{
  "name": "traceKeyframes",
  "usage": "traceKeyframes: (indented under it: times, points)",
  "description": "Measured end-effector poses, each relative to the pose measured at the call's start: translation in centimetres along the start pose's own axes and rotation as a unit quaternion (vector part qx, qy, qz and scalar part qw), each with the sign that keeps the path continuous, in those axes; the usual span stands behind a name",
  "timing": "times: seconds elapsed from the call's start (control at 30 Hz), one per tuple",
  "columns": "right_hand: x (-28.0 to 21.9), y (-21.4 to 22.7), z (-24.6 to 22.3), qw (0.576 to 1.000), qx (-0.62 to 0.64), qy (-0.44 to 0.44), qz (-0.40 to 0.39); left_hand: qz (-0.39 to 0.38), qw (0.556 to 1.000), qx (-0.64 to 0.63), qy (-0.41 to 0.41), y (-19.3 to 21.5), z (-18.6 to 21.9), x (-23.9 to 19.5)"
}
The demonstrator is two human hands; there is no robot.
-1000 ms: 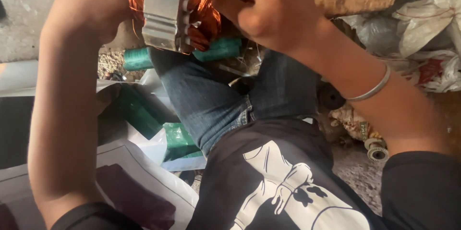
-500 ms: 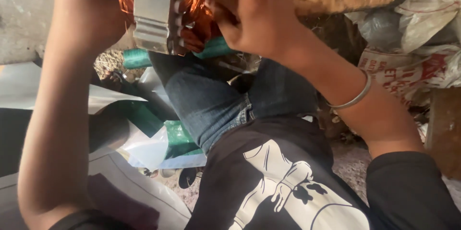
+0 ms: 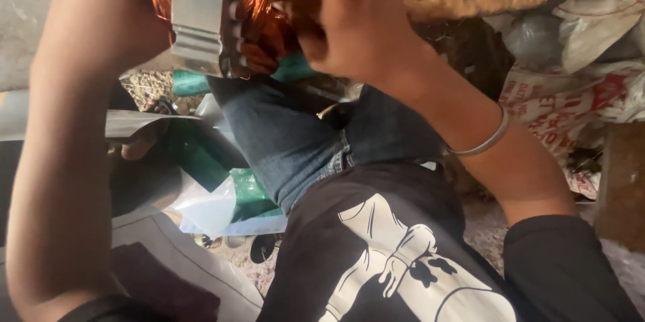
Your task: The recorder is manually winding copper coils into the slots of an electric motor stator and inserting insulation paper strips.
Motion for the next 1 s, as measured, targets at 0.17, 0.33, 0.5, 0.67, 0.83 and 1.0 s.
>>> traceKeyframes:
  times: [0.17,0.33,0.5,0.67,0.83,1.0]
  points:
    - [0.7,0.6,-1.8,0.994,-0.109,-0.002,-0.008,0.071,0.917,-0.363,0.148,-0.9,-2.0,0.2]
    - [0.9,1.7,-1.1,0.999,-0.047,-0.015,0.017,0.084,0.875,-0.417,0.230,-1.2,-2.3,0.5]
    - [2.5,3.0,-4.6,0.985,-0.153,0.041,0.063,0.087,0.866,-0.437,0.227,-1.9,-3.7,-0.7]
    - [0.3,3.5,-2.5,0.988,-0.036,-0.060,0.134,0.089,0.882,-0.419,0.199,-1.0,-2.0,0.4]
    - [0.1,3.7,-1.3,0.948,0.131,-0.213,0.195,0.078,0.869,-0.446,0.199,-1.2,-1.1,0.9]
    - [0.6,2.6,-1.5,0.963,0.003,-0.195,0.184,0.117,0.866,-0.442,0.204,-1.2,-3.1,0.5]
Point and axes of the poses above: each hand's wrist, its own x-axis towards the middle knuckle, its own y-axis out of the back of the hand, z = x × y, the point moved 10 cm from there along x, towards the middle knuckle, and after that the axes turned 2 degrees about -x, right-handed, at the moved point
